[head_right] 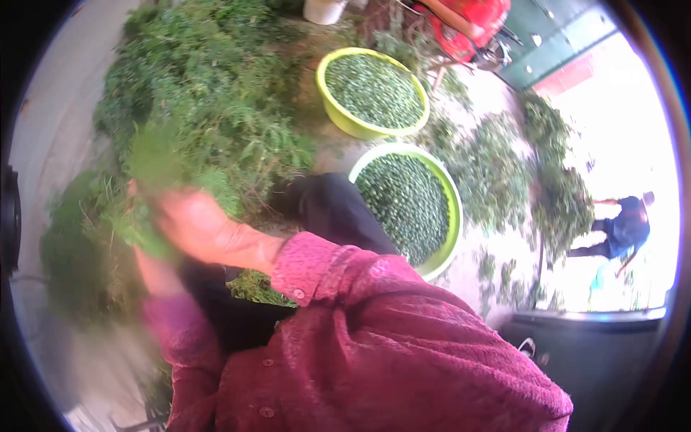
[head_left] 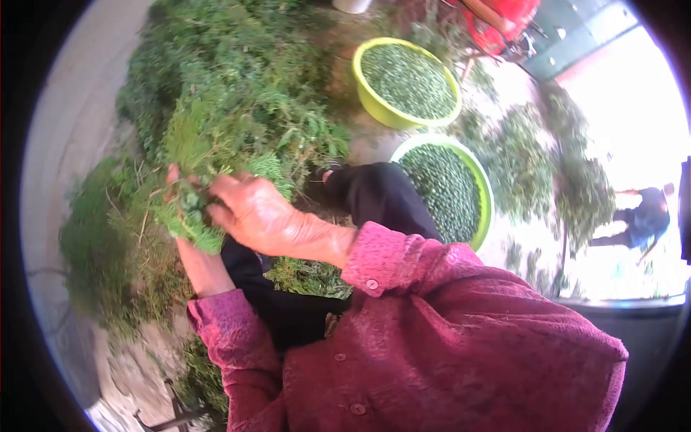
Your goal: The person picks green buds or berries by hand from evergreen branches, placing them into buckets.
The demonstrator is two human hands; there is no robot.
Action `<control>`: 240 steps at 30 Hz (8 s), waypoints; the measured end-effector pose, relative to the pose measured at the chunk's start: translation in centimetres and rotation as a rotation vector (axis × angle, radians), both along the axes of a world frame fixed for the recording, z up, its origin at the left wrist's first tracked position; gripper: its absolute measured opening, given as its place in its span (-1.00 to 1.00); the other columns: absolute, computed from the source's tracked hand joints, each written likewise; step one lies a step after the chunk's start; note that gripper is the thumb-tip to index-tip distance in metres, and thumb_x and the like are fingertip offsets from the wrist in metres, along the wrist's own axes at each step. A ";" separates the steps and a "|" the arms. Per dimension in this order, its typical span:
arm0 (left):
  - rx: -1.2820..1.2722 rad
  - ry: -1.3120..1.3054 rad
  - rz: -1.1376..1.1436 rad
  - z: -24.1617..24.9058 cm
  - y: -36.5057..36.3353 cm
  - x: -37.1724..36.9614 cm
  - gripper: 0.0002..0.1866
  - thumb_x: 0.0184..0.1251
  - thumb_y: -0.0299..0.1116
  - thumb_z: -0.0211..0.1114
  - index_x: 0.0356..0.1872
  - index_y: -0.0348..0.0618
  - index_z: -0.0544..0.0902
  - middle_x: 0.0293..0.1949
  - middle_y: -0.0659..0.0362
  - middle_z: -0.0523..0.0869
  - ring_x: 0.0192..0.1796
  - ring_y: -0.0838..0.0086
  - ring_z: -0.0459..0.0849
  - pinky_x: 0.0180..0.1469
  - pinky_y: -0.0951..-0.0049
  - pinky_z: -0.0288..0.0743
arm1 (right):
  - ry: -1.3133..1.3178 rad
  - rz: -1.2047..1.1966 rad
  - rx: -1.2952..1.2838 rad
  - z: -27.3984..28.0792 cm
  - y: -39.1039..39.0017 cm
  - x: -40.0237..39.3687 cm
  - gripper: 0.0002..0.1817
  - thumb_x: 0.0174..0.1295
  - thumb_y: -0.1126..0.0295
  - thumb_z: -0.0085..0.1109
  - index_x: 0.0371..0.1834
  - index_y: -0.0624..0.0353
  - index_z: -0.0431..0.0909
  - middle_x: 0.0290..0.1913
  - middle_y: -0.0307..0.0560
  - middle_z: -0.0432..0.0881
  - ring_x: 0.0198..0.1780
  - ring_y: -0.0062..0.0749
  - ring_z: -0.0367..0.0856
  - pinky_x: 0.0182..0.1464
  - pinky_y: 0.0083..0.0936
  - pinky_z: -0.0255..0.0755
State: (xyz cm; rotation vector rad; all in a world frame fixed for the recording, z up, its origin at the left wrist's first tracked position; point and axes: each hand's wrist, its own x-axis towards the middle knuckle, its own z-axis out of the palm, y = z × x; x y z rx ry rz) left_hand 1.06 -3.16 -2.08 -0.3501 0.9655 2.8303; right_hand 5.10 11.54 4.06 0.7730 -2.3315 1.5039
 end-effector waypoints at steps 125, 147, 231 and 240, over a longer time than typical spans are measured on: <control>-0.525 0.015 0.061 1.6 5.4 -2.2 -0.65 0.13 -0.06 0.24 -0.66 -0.05 0.45 -0.65 0.37 0.41 -0.60 0.65 0.29 -0.54 0.54 0.15 | -0.498 0.054 0.216 -0.7 5.9 -4.4 -0.76 0.03 0.30 0.25 -0.45 0.27 0.49 -0.53 -0.22 0.48 -0.48 -0.56 0.38 -0.39 -0.54 0.31; -0.367 -0.071 0.247 0.6 5.4 -2.5 -0.73 0.17 -0.17 0.21 -0.55 -0.17 0.53 -0.62 0.32 0.49 -0.62 0.62 0.36 -0.59 0.53 0.21 | -0.030 0.012 0.205 -0.9 2.9 -2.0 -0.67 -0.15 0.61 0.25 -0.24 0.18 0.49 -0.38 -0.01 0.54 -0.42 -0.21 0.48 -0.31 -0.43 0.38; -0.655 -0.001 0.088 1.7 3.0 -1.1 -0.73 0.07 -0.41 0.26 -0.26 -0.37 0.47 -0.60 0.28 0.47 -0.70 0.67 0.33 -0.68 0.62 0.24 | -0.230 -0.507 1.313 -1.0 30.1 1.4 -0.66 0.08 0.36 0.05 -0.09 0.29 0.46 -0.19 0.05 0.56 -0.33 -0.35 0.59 -0.41 -0.51 0.47; -0.655 0.040 0.083 1.1 4.3 -1.7 -0.76 0.07 -0.39 0.26 -0.31 -0.34 0.50 -0.62 0.28 0.48 -0.68 0.64 0.35 -0.67 0.59 0.20 | -0.035 -0.191 0.368 2.4 11.0 -1.1 -0.46 -0.17 0.49 0.31 -0.01 0.19 0.42 -0.10 0.00 0.47 -0.12 -0.29 0.52 -0.12 -0.41 0.47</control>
